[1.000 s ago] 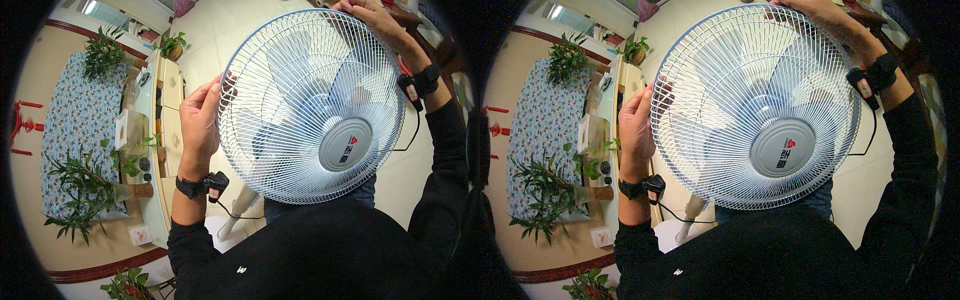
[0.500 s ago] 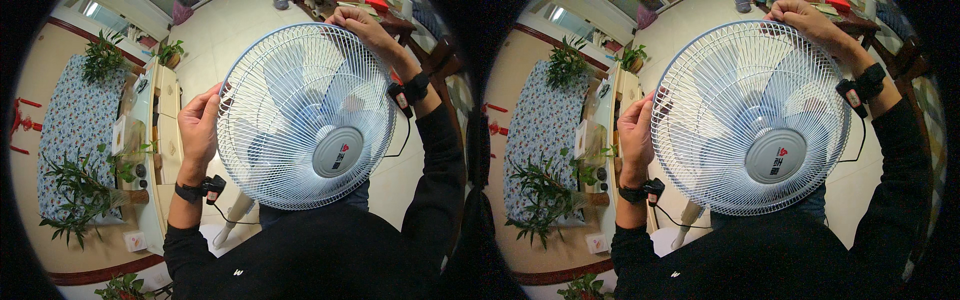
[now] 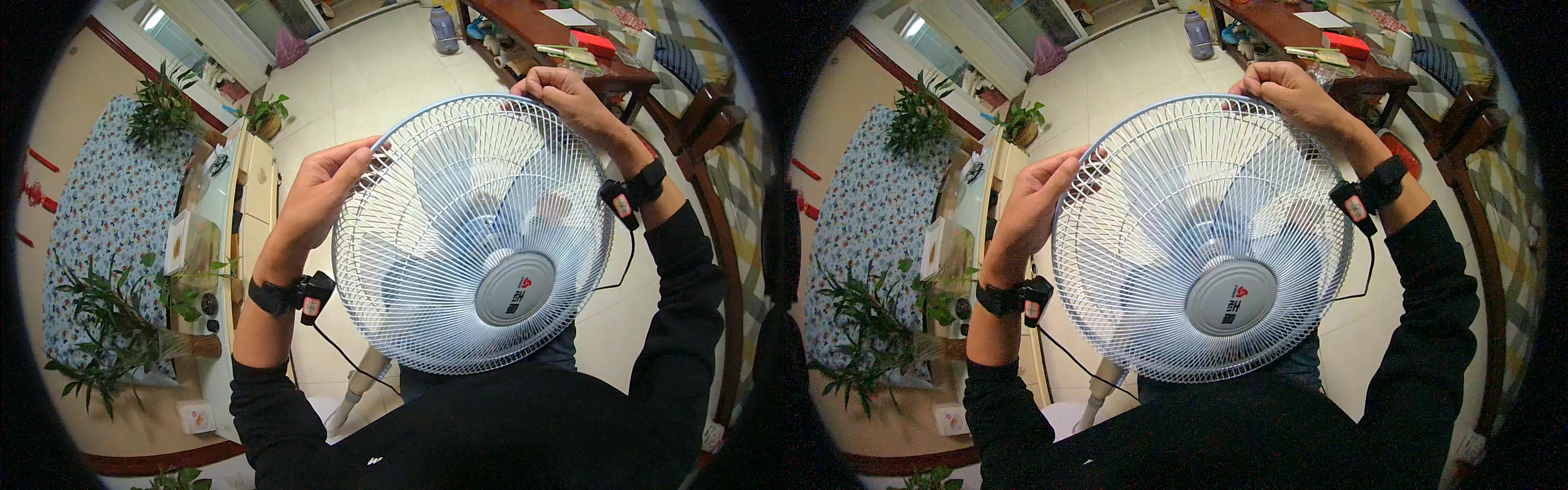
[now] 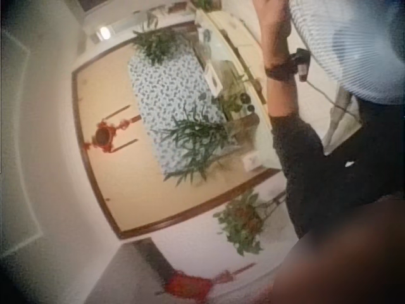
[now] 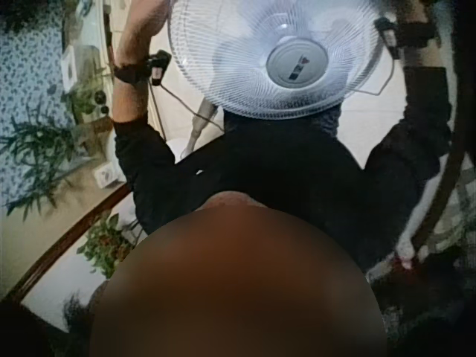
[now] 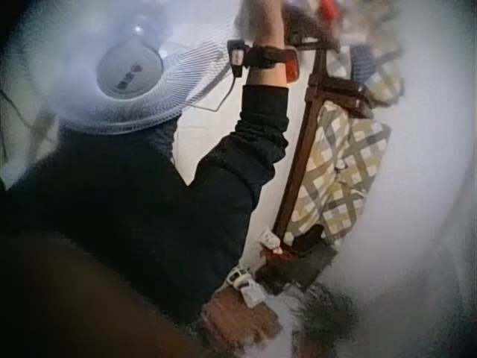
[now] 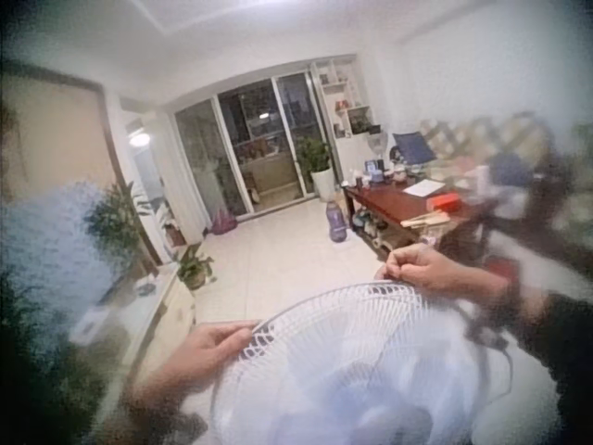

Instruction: The person wipes the base of a standing fan with a cloth, then attaches the fan head and secures the front grille. They handle the fan head, grille, and base, and use a cloth to clean the base before assembly.

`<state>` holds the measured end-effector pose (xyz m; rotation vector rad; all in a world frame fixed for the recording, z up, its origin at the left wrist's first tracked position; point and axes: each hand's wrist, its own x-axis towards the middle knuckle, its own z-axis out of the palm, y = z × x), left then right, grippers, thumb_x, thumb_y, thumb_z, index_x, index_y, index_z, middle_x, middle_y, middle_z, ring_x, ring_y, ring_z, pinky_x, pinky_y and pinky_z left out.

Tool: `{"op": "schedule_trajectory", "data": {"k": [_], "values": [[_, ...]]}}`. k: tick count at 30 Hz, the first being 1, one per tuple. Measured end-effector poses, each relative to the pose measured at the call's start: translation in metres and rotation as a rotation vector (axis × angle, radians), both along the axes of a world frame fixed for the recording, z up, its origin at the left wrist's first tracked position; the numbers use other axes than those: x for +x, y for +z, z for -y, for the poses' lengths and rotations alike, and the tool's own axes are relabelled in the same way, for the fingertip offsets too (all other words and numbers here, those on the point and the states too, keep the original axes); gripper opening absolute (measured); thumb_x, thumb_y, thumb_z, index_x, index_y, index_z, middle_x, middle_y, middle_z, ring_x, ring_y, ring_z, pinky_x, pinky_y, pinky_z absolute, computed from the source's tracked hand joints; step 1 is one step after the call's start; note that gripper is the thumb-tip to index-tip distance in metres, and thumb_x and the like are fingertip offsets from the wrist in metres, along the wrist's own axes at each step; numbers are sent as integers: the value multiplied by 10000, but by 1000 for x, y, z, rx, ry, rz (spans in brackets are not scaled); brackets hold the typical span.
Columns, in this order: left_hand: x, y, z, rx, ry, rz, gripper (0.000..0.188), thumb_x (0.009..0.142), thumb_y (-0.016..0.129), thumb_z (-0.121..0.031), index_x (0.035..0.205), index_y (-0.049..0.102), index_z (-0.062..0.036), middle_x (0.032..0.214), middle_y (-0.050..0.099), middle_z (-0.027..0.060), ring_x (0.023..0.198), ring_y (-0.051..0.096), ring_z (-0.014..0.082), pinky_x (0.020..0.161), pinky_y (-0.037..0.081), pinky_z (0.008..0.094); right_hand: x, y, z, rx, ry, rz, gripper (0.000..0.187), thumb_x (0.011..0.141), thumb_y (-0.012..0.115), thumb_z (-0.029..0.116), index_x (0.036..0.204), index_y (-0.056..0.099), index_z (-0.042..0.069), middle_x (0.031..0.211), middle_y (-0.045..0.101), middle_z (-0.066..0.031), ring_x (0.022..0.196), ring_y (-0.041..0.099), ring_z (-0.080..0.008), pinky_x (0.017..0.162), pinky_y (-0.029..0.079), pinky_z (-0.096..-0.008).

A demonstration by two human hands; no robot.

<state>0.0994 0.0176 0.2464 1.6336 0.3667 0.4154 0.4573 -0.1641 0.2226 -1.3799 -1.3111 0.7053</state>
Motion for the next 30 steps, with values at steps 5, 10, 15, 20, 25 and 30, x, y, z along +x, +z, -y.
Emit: {"op": "schedule_trajectory", "data": {"k": [5, 10, 15, 20, 25, 30], "values": [[14, -5, 2, -18, 41, 42, 395, 1068, 617, -236, 1320, 668, 63, 1113, 745, 112, 945, 686, 120, 859, 565, 264, -2, 0, 0, 7, 71, -23, 210, 1082, 509, 178, 912, 588, 82, 1103, 718, -56, 980, 660, -63, 891, 554, -219], [13, -9, -2, 19, 48, 19, 381, 1068, 619, -233, 1301, 683, 61, 1090, 747, 99, 924, 677, 114, 827, 563, 255, 0, -4, -5, 22, 74, 13, 222, 1089, 500, 179, 916, 590, 75, 1097, 719, -59, 950, 661, -57, 850, 561, -210], [16, -12, 0, 66, 78, 13, 385, 1087, 582, -238, 1320, 677, 53, 1109, 751, 102, 945, 686, 115, 838, 561, 251, 3, -8, -7, 26, 118, -6, 198, 1060, 488, 125, 878, 559, 93, 1094, 717, -64, 952, 664, -68, 847, 560, -212], [6, -14, 7, 244, 42, -3, 477, 1116, 508, -277, 1489, 537, 19, 1346, 661, 171, 1176, 632, 174, 1022, 500, 310, 3, -7, -4, 12, 81, 7, 201, 1074, 500, 144, 892, 564, 89, 1098, 717, -77, 947, 665, -77, 839, 560, -213], [-44, -23, 16, 91, -23, -33, 744, 1090, 543, -373, 1646, 219, -1, 1574, 455, 222, 1404, 490, 252, 1157, 388, 370, 5, -7, -4, 41, 113, -28, 233, 1103, 516, 201, 941, 601, 56, 1101, 721, -68, 935, 670, -83, 826, 564, -215], [-102, -38, 34, -49, 114, -49, 1030, 944, 726, -524, 1643, 192, 11, 1621, 360, 255, 1467, 430, 322, 1179, 389, 432, 4, -8, -1, 21, 124, -119, 170, 1033, 478, 57, 880, 551, 75, 1093, 721, -79, 975, 665, -96, 901, 549, -227]]}}
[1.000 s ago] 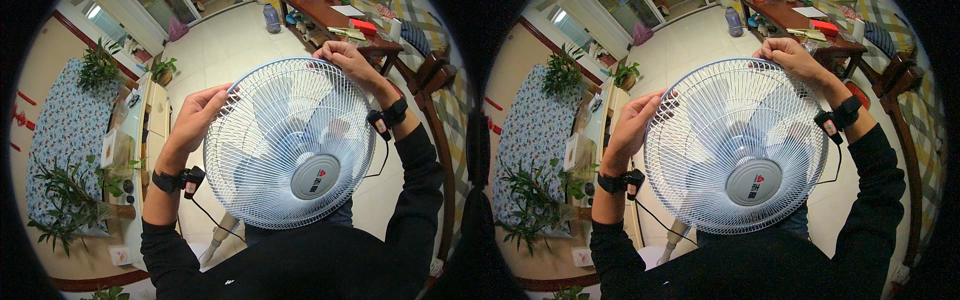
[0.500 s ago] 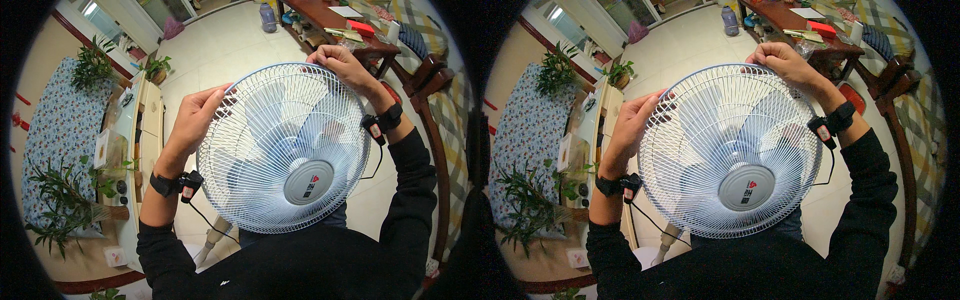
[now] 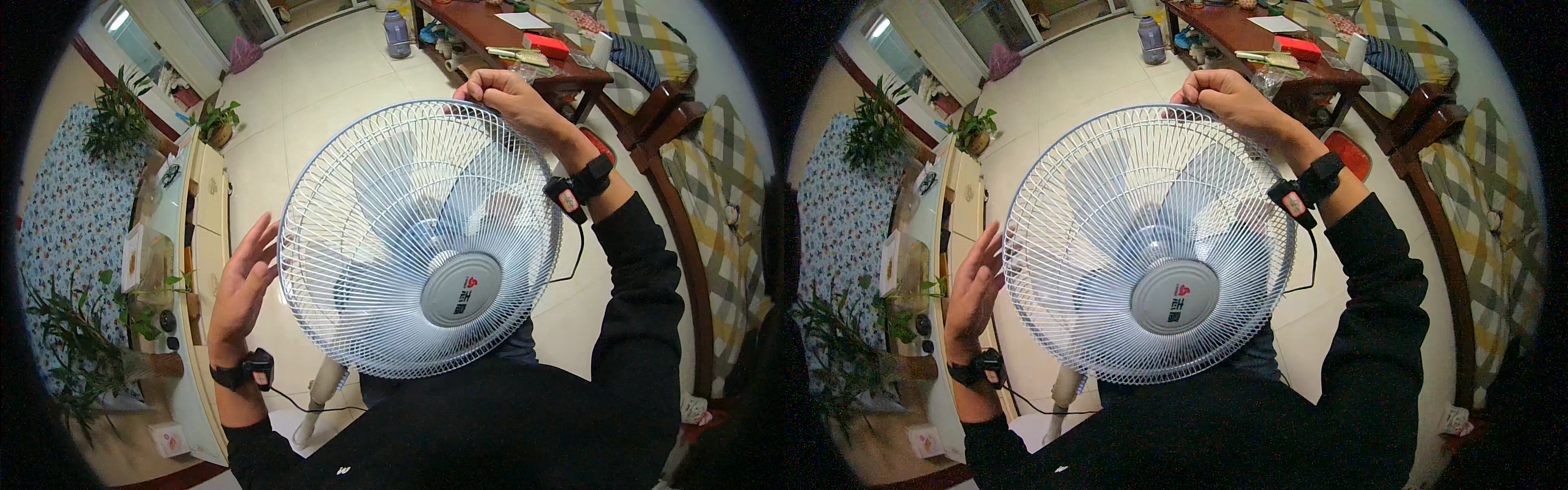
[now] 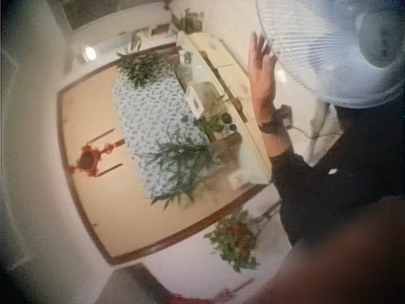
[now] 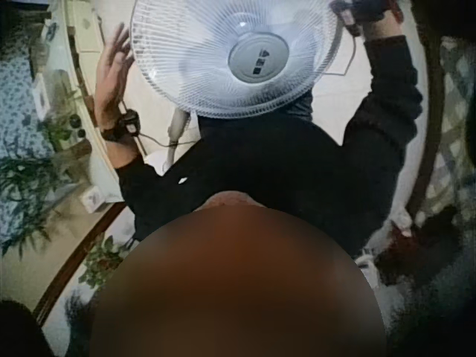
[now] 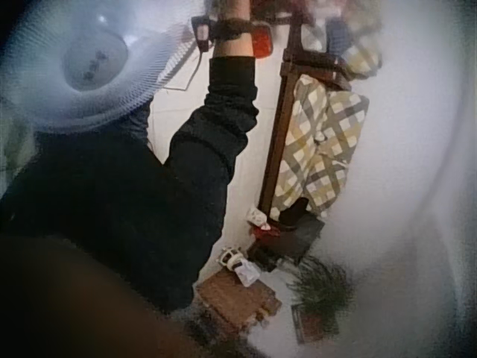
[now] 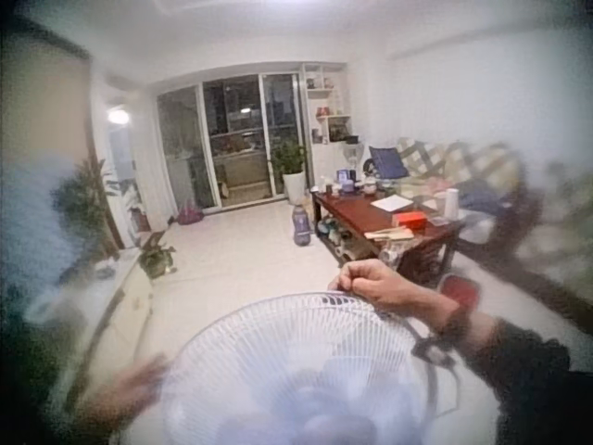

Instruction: The person wipes the base of a standing fan with a cloth, then attaches the fan head and secures the front grille. They handle the fan head, grille, and base, and use a cloth to clean the base before assembly.

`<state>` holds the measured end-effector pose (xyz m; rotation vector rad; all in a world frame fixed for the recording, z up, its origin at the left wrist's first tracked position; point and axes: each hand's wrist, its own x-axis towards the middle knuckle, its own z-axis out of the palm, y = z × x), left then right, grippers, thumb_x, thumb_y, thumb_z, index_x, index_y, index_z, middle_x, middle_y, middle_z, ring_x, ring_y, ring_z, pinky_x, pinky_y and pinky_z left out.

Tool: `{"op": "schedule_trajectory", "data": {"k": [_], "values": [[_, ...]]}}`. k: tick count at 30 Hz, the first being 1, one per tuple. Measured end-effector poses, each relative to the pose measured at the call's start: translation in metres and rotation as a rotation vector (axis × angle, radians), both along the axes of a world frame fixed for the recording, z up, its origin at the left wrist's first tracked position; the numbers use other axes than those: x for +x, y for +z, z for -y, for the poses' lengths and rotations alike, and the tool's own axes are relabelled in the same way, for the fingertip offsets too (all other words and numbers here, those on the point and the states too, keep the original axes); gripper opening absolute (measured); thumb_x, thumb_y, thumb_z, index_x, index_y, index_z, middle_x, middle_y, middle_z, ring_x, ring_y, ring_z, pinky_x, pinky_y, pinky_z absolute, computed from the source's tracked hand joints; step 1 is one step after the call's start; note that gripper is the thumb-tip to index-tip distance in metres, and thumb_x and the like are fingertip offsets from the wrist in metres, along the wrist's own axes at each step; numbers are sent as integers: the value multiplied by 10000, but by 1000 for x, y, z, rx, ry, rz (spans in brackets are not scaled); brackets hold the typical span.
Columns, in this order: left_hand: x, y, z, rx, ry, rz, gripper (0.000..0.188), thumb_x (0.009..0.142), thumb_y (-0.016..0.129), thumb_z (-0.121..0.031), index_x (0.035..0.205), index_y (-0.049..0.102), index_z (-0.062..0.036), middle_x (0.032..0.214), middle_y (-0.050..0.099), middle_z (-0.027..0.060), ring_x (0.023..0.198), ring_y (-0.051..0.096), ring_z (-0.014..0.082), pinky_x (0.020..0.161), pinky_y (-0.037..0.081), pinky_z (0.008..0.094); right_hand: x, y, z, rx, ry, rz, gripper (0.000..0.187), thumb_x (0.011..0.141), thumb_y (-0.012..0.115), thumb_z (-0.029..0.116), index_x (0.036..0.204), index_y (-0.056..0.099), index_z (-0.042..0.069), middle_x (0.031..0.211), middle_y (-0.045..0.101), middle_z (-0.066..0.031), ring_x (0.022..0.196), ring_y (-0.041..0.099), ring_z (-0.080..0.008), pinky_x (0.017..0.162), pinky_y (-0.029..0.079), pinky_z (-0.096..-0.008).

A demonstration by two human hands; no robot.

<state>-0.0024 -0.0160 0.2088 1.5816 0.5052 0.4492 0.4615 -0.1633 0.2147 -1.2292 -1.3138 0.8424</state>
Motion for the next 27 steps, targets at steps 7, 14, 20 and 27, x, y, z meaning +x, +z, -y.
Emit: {"op": "schedule_trajectory", "data": {"k": [7, 14, 20, 27], "values": [[-66, -83, 74, -55, 298, -39, 842, 981, 724, -301, 1626, 268, -9, 1617, 382, 151, 1423, 475, 251, 1129, 440, 381, 11, -8, 3, 2, -63, 240, 195, 1092, 530, 229, 995, 624, 88, 1156, 710, -58, 1035, 680, -125, 930, 562, -279], [-64, -178, 193, -518, 455, 112, 556, 905, 777, -9, 1379, 500, 80, 1333, 624, 165, 1201, 641, 230, 1062, 523, 367, 26, -10, -4, -46, -20, 202, 259, 1102, 549, 273, 1133, 690, 58, 1163, 712, -11, 999, 650, -79, 840, 517, -222], [-69, -208, 214, -596, 498, 261, 473, 892, 775, 12, 1316, 580, 89, 1264, 668, 155, 1154, 670, 226, 1040, 545, 355, 45, -16, -7, 11, -278, 449, 335, 1089, 567, 363, 1191, 702, 74, 1183, 717, -19, 1109, 644, -124, 1043, 447, -333], [-61, -221, 212, -609, 447, 184, 233, 916, 755, -10, 1114, 676, 84, 1033, 732, 131, 951, 723, 203, 887, 588, 329, 72, -20, -11, -32, -59, 214, 181, 1083, 571, 259, 1081, 657, 100, 1121, 666, 41, 1048, 580, -68, 1031, 403, -272]]}}
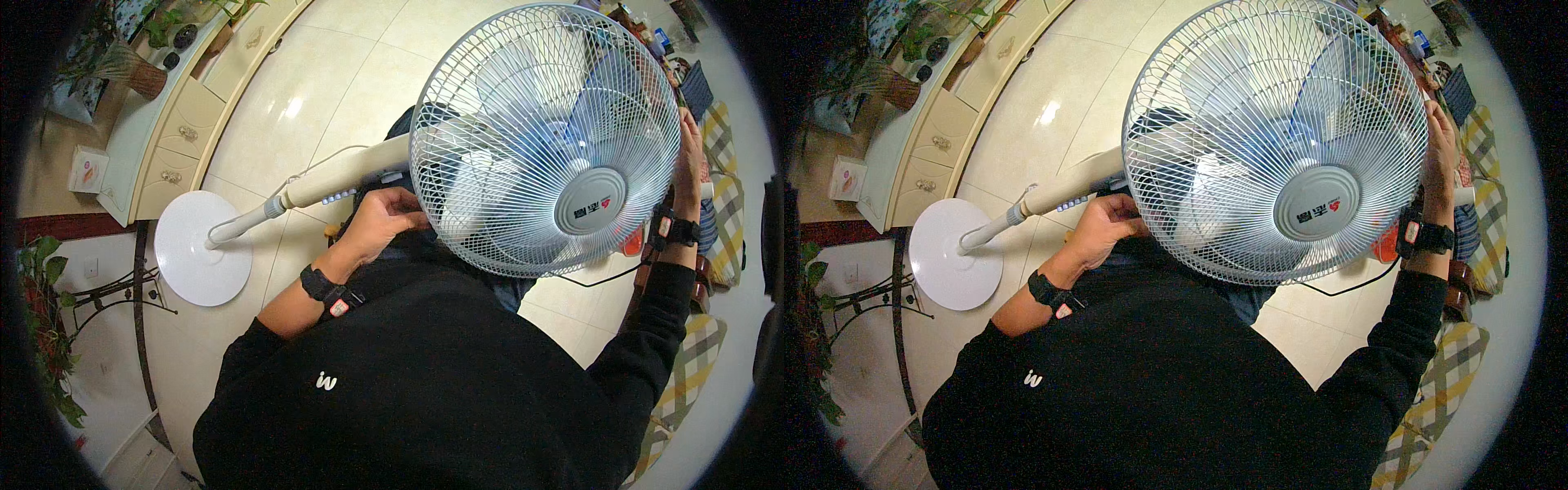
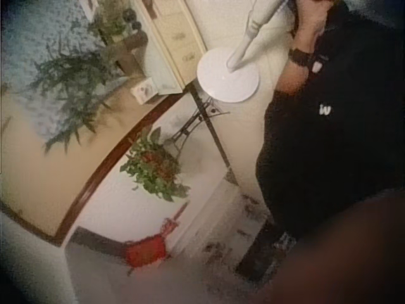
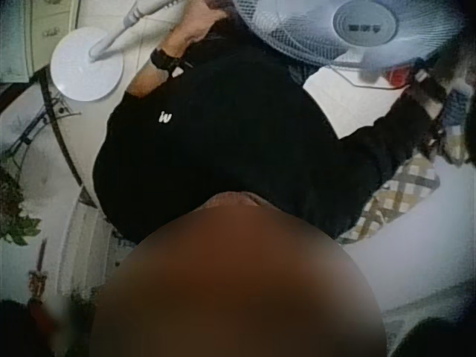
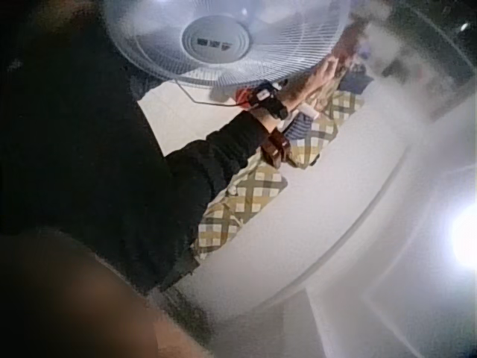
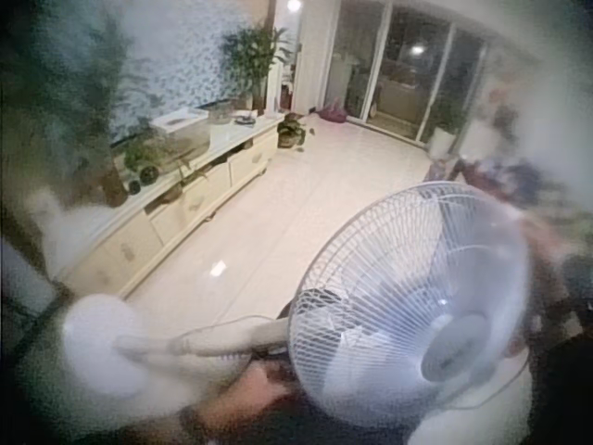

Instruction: The person wipes the base of a standing fan with a cloth, then attaches the fan head and secures the front grille. They handle the fan head, grille, and base, and use a cloth to clean the base before assembly.

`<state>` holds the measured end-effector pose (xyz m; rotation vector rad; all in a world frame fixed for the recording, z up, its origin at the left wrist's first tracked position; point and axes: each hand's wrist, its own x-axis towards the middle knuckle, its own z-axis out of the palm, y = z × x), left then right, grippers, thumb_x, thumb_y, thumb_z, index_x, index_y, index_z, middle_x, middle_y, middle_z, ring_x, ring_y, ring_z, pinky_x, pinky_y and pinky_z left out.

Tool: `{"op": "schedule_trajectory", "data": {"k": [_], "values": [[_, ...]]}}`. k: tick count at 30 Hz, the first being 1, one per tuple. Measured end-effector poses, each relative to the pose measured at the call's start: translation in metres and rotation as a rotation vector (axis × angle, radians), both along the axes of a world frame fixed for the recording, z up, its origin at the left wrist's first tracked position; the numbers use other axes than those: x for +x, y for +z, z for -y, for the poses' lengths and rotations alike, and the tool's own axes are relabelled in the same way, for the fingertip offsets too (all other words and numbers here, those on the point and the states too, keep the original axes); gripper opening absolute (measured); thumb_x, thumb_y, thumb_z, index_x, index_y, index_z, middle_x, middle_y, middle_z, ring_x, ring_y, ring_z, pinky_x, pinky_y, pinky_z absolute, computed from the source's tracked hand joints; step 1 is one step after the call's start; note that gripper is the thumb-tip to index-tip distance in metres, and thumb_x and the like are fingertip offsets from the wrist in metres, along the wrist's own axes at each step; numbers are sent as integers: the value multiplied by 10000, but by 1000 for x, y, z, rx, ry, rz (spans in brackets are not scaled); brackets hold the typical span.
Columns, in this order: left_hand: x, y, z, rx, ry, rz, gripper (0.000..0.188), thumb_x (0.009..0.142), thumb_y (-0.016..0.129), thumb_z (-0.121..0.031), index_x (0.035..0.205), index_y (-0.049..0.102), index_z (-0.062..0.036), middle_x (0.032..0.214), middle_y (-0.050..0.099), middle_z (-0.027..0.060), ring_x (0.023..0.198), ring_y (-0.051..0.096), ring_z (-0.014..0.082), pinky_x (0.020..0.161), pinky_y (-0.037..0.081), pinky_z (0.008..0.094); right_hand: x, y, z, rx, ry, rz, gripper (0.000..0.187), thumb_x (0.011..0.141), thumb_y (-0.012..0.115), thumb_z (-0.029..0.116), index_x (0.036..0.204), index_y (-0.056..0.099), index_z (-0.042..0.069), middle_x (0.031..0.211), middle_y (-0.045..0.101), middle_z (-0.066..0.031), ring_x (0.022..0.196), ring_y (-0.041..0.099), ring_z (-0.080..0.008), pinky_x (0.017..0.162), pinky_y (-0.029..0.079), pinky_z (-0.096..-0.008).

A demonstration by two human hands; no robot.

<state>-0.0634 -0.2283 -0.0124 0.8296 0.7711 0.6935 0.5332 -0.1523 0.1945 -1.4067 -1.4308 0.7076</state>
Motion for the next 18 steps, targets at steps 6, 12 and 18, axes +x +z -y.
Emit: {"op": "schedule_trajectory", "data": {"k": [6, 12, 18], "values": [[1, 2, 0, 55, -1, -27, 213, 918, 759, -25, 1088, 676, 72, 1020, 732, 123, 916, 726, 188, 853, 595, 322, -10, 0, 1, 3, 20, -75, 120, 1085, 558, 193, 1016, 613, 112, 1034, 623, 60, 946, 552, -43, 897, 435, -215], [0, 5, 5, 130, -13, -85, 266, 913, 761, -23, 1135, 657, 80, 1105, 720, 138, 1005, 717, 189, 908, 586, 313, -26, 5, 3, -3, -55, 18, 152, 1092, 565, 207, 989, 615, 107, 953, 609, 70, 855, 543, -24, 832, 436, -203], [-3, 18, 10, 91, -61, 12, 356, 880, 790, 11, 1183, 618, 86, 1155, 706, 161, 1054, 715, 221, 955, 585, 340, -30, 4, 2, -59, -62, -124, 171, 1096, 551, 202, 1072, 648, 63, 1028, 680, 30, 919, 629, -57, 841, 493, -219]]}}
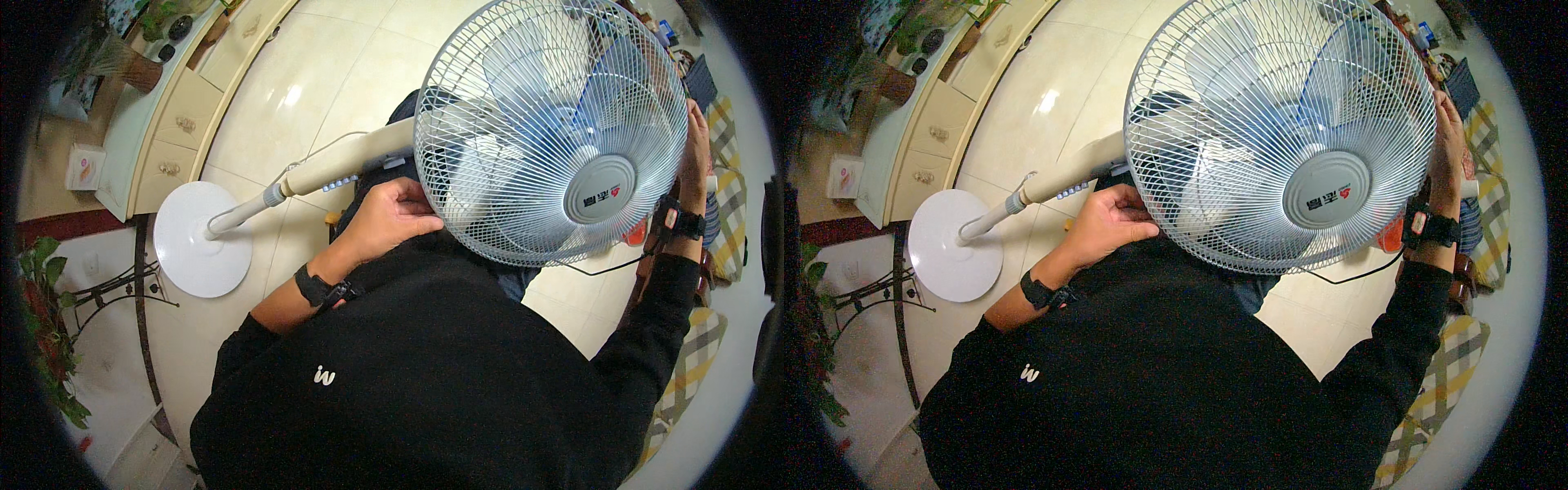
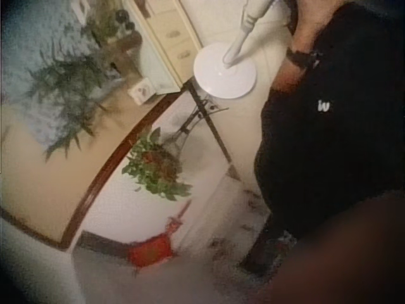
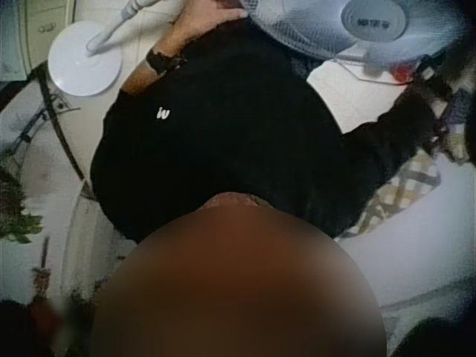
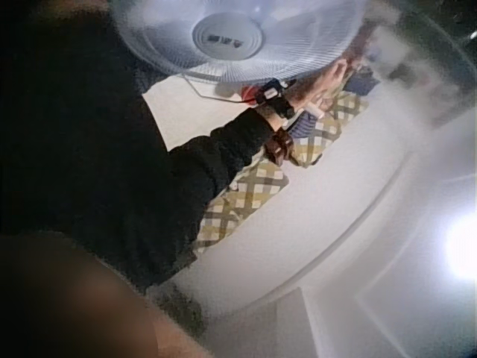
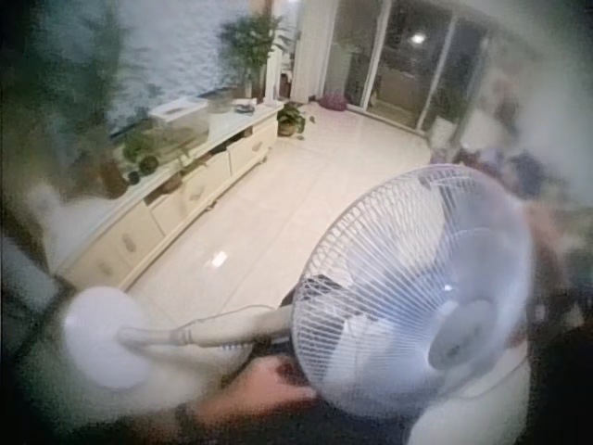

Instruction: The person wipes the base of a standing fan with a cloth, then attaches the fan head and secures the front grille. They handle the fan head, grille, and base, and use a cloth to clean the base before assembly.

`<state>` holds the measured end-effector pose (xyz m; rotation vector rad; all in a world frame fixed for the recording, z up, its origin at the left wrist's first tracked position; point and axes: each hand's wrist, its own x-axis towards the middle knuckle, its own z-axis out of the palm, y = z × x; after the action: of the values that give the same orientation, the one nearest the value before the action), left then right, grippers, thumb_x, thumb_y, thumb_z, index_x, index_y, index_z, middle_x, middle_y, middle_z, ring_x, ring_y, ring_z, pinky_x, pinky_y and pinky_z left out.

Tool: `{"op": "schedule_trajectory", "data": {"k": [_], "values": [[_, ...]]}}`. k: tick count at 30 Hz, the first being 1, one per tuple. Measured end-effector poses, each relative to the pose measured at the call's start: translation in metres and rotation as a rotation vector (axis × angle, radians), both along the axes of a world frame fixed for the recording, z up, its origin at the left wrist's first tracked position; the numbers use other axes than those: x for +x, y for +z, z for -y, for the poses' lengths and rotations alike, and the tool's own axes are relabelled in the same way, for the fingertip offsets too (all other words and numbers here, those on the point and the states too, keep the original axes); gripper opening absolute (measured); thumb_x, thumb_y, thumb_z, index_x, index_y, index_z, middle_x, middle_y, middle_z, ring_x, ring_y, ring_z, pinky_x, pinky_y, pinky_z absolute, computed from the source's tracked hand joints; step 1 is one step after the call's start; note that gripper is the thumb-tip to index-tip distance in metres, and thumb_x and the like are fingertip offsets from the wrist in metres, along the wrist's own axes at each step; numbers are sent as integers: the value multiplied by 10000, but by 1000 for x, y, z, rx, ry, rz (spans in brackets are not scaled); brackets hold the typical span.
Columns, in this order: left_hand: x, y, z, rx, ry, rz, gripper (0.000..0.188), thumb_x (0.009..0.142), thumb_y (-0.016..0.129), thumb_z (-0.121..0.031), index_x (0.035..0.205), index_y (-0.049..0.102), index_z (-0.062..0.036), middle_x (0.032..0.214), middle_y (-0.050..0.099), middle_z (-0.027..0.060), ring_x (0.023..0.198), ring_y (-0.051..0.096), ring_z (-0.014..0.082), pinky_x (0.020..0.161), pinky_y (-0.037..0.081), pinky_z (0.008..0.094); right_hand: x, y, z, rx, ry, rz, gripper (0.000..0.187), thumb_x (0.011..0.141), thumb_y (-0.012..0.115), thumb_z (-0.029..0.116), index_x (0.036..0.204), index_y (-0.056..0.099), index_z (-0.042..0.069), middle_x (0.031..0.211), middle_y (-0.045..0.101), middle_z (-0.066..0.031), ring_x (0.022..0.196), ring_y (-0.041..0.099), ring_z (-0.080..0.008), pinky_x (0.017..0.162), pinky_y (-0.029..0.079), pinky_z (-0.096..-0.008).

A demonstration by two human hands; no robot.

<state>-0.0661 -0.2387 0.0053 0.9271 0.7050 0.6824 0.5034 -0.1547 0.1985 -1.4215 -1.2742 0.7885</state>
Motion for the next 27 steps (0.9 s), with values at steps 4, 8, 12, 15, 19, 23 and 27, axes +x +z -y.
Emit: {"op": "schedule_trajectory", "data": {"k": [4, 8, 12, 15, 19, 23, 27], "values": [[0, 3, 3, -35, 13, 14, 406, 875, 785, 25, 1228, 595, 96, 1187, 696, 178, 1079, 707, 235, 968, 584, 345, 9, -3, 4, 102, 67, 173, 187, 1100, 535, 205, 1096, 647, 55, 1049, 678, 29, 925, 632, -62, 844, 490, -207], [4, -9, -2, -29, -110, -75, 467, 887, 752, 30, 1314, 576, 96, 1247, 681, 193, 1097, 702, 242, 996, 576, 345, 18, 3, 0, 18, 104, 141, 310, 1093, 546, 264, 1280, 650, 41, 1236, 679, -25, 1105, 629, -122, 993, 458, -249], [22, -30, -1, -305, -338, 89, 480, 915, 712, 33, 1369, 559, 70, 1340, 646, 193, 1125, 697, 269, 1031, 574, 373, -7, 6, 16, 55, 65, 299, 277, 1082, 545, 230, 1223, 667, 26, 1215, 690, -61, 1087, 634, -148, 974, 485, -271], [31, -40, 2, -509, -372, 252, 519, 931, 684, 60, 1419, 511, 52, 1363, 629, 212, 1186, 677, 293, 1043, 580, 402, -38, 10, 29, 83, -7, 505, 256, 1074, 544, 204, 1179, 680, 15, 1199, 698, -88, 1073, 639, -168, 960, 505, -287], [33, -45, 1, -488, -423, 155, 544, 951, 632, 85, 1471, 490, 8, 1444, 572, 245, 1295, 613, 361, 1106, 529, 490, -51, 15, 26, 103, -127, 616, 279, 1070, 541, 198, 1184, 695, -5, 1196, 699, -114, 1073, 638, -195, 959, 522, -302], [56, -44, 11, -371, -615, 141, 522, 961, 649, 47, 1459, 493, 48, 1405, 598, 249, 1289, 621, 363, 1132, 507, 472, -33, 10, 24, 77, 51, 289, 362, 1087, 510, 213, 1327, 629, -31, 1276, 646, -144, 1155, 607, -215, 1030, 495, -312], [81, -38, 14, -523, -659, 5, 467, 1016, 635, -51, 1444, 496, 75, 1395, 602, 254, 1289, 623, 369, 1119, 519, 446, -17, 2, 22, 380, 41, 1140, 314, 1085, 531, 180, 1286, 639, -35, 1222, 676, -114, 1101, 632, -172, 966, 524, -275]]}}
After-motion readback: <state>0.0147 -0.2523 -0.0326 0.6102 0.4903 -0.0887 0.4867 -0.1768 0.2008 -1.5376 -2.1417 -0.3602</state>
